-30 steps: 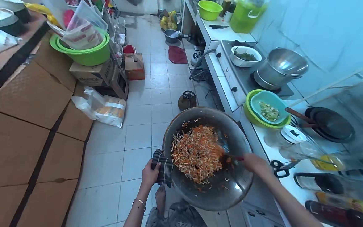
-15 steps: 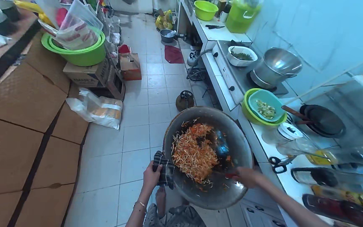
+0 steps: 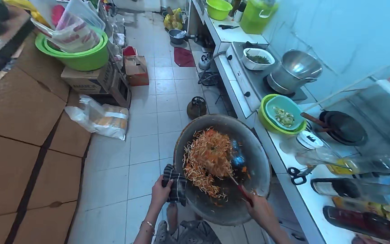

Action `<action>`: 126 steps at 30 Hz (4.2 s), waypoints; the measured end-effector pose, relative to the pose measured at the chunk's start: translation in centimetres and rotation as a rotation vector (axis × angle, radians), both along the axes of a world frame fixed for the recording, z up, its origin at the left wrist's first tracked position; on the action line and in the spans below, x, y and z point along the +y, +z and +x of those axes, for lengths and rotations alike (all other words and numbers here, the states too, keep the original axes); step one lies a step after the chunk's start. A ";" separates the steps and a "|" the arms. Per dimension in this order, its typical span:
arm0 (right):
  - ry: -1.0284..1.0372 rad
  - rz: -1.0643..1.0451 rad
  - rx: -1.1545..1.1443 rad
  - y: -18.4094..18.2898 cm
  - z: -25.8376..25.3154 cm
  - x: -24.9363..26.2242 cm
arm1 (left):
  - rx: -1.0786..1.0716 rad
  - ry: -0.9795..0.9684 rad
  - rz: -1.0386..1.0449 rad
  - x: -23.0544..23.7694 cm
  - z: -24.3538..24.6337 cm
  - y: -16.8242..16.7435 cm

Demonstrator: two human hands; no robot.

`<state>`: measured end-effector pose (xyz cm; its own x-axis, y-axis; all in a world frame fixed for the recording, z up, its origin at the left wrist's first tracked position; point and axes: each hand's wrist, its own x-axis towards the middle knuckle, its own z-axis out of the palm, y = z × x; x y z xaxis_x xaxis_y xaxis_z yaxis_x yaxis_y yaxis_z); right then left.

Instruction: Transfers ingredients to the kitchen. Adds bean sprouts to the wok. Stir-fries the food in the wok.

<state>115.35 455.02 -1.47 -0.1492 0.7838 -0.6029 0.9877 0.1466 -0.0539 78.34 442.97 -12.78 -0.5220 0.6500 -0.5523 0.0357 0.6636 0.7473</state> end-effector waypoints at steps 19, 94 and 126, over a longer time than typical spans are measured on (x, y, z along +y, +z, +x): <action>0.441 -0.070 -0.318 8.6 -2.4 20.0 | -0.018 -0.024 -0.006 0.0 -0.6 0.4; -0.207 0.084 0.074 -1.6 -8.8 1.6 | -0.038 -0.058 0.029 -0.9 -0.6 -0.7; -0.233 -0.417 -0.238 13.1 -1.4 9.4 | -0.012 -0.115 0.050 -1.2 -0.6 -1.5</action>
<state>113.95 464.47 11.58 0.1791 0.4668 -0.8661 0.9835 -0.0640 0.1689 77.76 441.75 -14.28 -0.4357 0.7322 -0.5235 0.1007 0.6176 0.7800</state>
